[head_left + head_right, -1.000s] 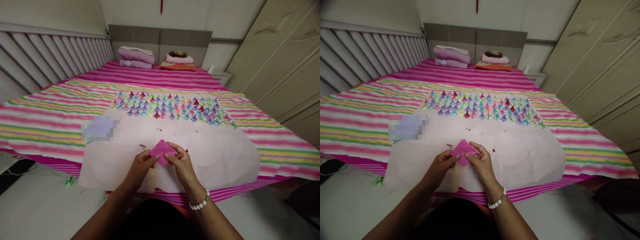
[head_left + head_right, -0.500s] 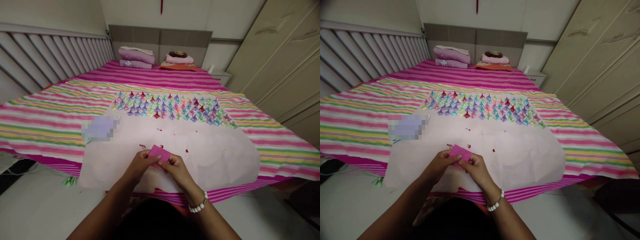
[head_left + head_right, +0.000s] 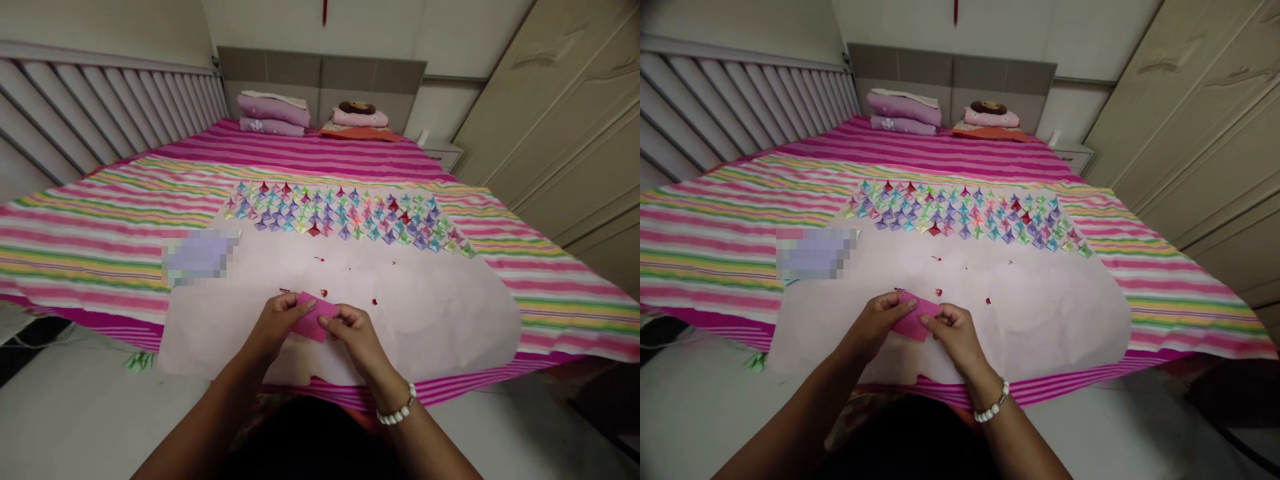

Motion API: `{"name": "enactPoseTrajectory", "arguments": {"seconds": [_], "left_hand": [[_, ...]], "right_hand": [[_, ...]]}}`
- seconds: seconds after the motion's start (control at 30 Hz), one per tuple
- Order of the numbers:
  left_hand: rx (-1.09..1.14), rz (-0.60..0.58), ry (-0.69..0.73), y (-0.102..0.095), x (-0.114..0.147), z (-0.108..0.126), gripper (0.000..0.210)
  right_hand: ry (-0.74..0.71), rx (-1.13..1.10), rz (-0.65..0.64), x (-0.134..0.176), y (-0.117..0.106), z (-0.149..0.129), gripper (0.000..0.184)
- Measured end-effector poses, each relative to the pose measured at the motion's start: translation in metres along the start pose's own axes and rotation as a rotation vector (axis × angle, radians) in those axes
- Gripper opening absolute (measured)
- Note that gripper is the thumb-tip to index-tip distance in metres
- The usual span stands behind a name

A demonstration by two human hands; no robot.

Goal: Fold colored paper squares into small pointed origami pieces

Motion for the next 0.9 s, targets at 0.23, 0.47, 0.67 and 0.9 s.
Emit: {"name": "enactPoseTrajectory", "arguments": {"seconds": [0.23, 0.47, 0.67, 0.9], "left_hand": [[0.011, -0.029, 0.053, 0.006, 0.002, 0.008, 0.024], [0.058, -0.032, 0.067, 0.015, 0.009, -0.002, 0.021], [0.074, 0.023, 0.107, 0.014, 0.007, -0.001, 0.021], [-0.037, 0.202, 0.195, -0.011, 0.002, 0.021, 0.022]], "right_hand": [[-0.02, -0.125, 0.083, -0.009, -0.009, -0.013, 0.017], [0.008, -0.261, 0.155, -0.007, -0.009, -0.011, 0.021], [0.04, -0.171, -0.014, 0.0, 0.006, -0.006, 0.022], [-0.007, -0.079, 0.047, 0.0, 0.0, -0.004, 0.019]]}}
Point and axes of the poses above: each hand's wrist, its own x-axis away from the middle knuckle, its own y-axis out of the palm, z = x × y, the point moved 6 cm from there along -x, towards the middle knuckle, and after that the axes turned 15 degrees about z, right-handed, at the moved point
